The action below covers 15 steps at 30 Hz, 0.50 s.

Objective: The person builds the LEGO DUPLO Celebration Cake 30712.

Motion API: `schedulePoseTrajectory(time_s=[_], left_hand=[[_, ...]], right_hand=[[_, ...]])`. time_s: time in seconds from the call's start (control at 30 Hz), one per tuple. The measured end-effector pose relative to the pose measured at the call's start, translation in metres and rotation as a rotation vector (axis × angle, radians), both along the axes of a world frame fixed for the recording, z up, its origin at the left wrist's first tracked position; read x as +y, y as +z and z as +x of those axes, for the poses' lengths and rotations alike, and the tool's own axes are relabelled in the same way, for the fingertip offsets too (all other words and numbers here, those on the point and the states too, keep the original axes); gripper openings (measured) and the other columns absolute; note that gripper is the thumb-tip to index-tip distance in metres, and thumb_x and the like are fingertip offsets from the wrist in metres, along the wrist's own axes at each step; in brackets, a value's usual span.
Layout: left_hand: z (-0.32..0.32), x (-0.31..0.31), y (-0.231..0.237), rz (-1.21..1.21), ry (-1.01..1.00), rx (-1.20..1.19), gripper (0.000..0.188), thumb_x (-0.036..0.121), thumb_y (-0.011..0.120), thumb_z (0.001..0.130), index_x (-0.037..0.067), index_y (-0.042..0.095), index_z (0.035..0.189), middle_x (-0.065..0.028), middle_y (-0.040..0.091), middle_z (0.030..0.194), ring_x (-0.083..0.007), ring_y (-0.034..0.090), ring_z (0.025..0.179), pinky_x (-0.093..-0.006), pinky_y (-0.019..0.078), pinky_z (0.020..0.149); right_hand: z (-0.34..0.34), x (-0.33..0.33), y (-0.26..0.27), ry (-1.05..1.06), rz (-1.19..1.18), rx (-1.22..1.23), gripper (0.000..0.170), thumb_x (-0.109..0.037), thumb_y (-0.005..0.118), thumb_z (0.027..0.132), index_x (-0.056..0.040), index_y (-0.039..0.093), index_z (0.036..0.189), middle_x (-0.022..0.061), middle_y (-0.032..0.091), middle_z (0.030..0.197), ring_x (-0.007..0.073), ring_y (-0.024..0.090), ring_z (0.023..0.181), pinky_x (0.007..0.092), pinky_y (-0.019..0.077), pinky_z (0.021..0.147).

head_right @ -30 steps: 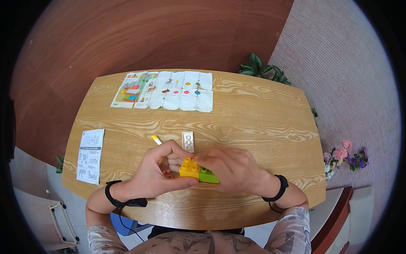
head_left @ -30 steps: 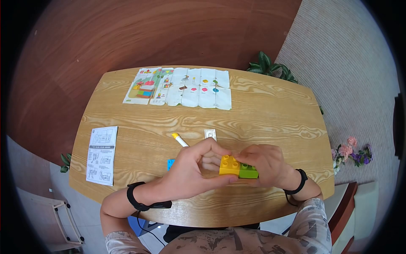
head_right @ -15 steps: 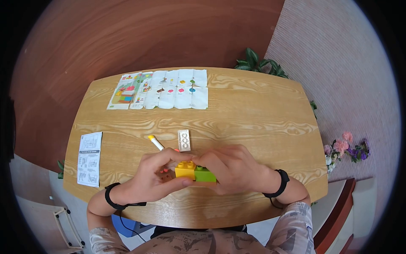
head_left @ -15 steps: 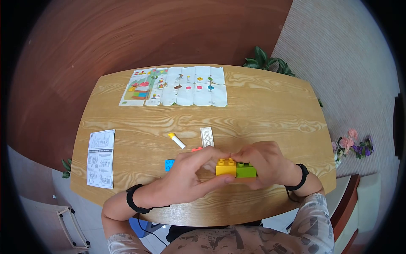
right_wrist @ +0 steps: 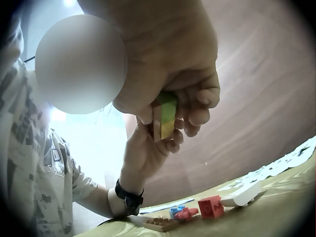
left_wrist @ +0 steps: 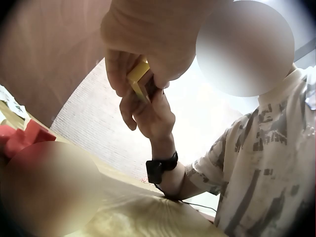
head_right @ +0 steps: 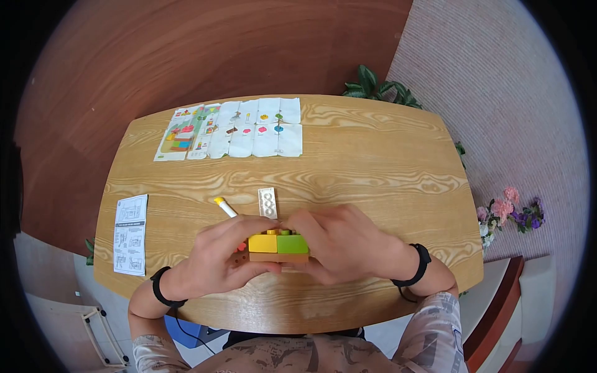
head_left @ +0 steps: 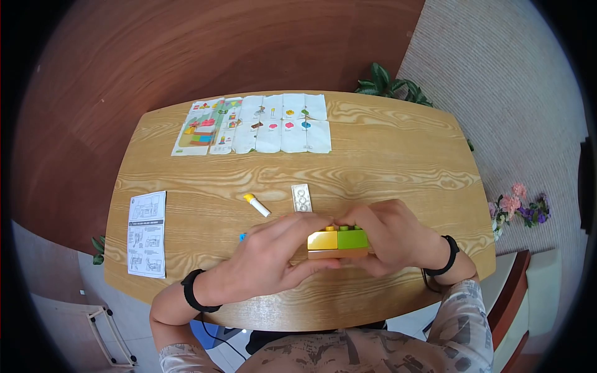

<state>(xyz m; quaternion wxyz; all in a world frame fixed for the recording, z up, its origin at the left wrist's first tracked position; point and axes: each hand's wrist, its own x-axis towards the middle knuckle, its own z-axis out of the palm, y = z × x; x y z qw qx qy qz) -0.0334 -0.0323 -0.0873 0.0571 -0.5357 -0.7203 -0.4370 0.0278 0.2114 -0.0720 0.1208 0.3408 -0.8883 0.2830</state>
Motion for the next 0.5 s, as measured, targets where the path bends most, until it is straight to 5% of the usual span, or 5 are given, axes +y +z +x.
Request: schedulePoseTrajectory(time_s=[0.23,0.33,0.5], left_hand=[[0.005,-0.006,-0.002,-0.016,-0.015,0.046,0.053,0.026,0.088,0.081,-0.001,0.065,0.122,-0.0169,0.072,0.099,-0.0315,0.071,0.081,-0.0369,0.0588,0.073],[0.006,-0.005,-0.002,0.013,-0.015,0.054,0.053,0.025,0.089,0.08,-0.001,0.066,0.12,-0.0167,0.072,0.097,-0.0307,0.071,0.077,-0.0366,0.0585,0.073],[-0.001,-0.002,0.007,-0.042,0.004,-0.03,0.051,0.024,0.087,0.083,-0.001,0.064,0.12,-0.0186,0.071,0.102,-0.0333,0.071,0.085,-0.0386,0.0581,0.076]], right_hand=[[0.005,0.0,-0.005,0.044,0.012,-0.032,0.034,-0.022,0.081,0.083,-0.0016,0.062,0.103,0.0109,0.067,0.075,0.029,0.067,0.058,0.0352,0.0511,0.051],[0.004,-0.002,-0.009,0.073,-0.029,0.017,0.036,-0.028,0.075,0.089,-0.0021,0.055,0.106,0.0109,0.059,0.064,0.0323,0.06,0.051,0.0418,0.0448,0.045],[0.0,-0.004,-0.006,-0.024,0.024,0.042,0.039,-0.031,0.077,0.089,-0.0032,0.055,0.104,0.0111,0.06,0.068,0.0312,0.062,0.055,0.0409,0.0468,0.048]])
